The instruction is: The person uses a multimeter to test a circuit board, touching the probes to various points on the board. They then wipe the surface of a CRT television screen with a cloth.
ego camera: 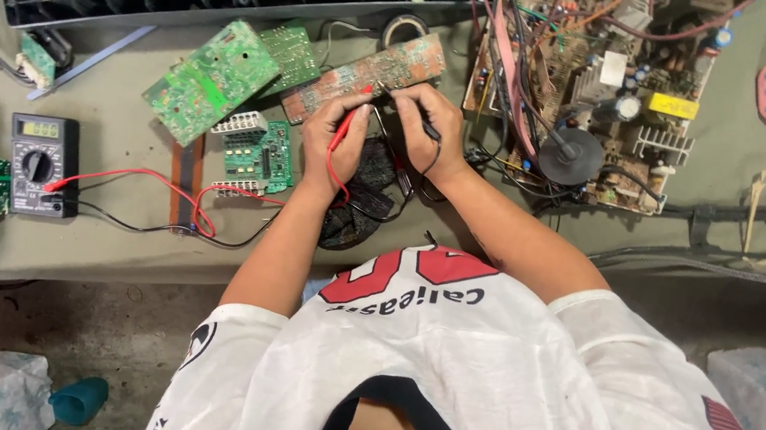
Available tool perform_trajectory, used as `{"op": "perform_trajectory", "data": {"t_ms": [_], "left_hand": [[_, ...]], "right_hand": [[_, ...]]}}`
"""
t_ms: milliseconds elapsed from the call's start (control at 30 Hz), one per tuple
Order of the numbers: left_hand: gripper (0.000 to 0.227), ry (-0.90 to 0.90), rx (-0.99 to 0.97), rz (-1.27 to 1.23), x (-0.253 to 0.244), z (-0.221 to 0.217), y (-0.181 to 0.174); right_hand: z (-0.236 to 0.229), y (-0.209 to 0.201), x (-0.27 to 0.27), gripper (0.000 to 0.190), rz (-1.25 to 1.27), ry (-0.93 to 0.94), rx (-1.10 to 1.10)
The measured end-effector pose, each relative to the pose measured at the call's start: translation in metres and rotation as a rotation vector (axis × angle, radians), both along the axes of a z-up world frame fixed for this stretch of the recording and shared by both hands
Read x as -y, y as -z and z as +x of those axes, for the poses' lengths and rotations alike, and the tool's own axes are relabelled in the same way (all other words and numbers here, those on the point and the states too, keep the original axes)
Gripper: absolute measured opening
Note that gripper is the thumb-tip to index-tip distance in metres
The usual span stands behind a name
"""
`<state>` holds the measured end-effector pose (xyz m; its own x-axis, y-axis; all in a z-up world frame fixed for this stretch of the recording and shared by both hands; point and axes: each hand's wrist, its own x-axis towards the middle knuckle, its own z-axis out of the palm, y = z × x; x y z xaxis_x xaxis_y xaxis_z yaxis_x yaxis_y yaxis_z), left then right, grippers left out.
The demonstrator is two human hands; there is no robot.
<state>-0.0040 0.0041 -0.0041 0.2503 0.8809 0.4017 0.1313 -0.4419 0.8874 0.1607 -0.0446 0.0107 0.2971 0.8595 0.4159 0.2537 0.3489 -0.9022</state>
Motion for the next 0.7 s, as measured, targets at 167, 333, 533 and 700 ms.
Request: {"op": "perform_trajectory", "data": {"t_ms": [167, 333, 533, 700], "left_hand": [[0.016, -0.003, 0.018, -0.002, -0.0003, -0.0012, 0.0039], [0.015, -0.018, 0.031, -0.007, -0.0013, -0.0001, 0.0034], [0.014, -0.016, 0.039, -0.001, 0.0003, 0.0, -0.0017], [0.018, -0.125, 0.142, -0.03, -0.0014, -0.0044, 0.0045]], "right_hand": [[-0.0008, 0.006, -0.0005, 0.026, -0.041, -0.026, 0.057], [-0.0012, 0.0021, -0.0025, 0.027, -0.043, 0.002, 0.05], [-0.0024, 0.0042, -0.0012, 0.024, -0.058, 0.007, 0.084], [-0.0009, 0.0101, -0.0025, 0.017, -0.051, 0.01, 0.082]]}}
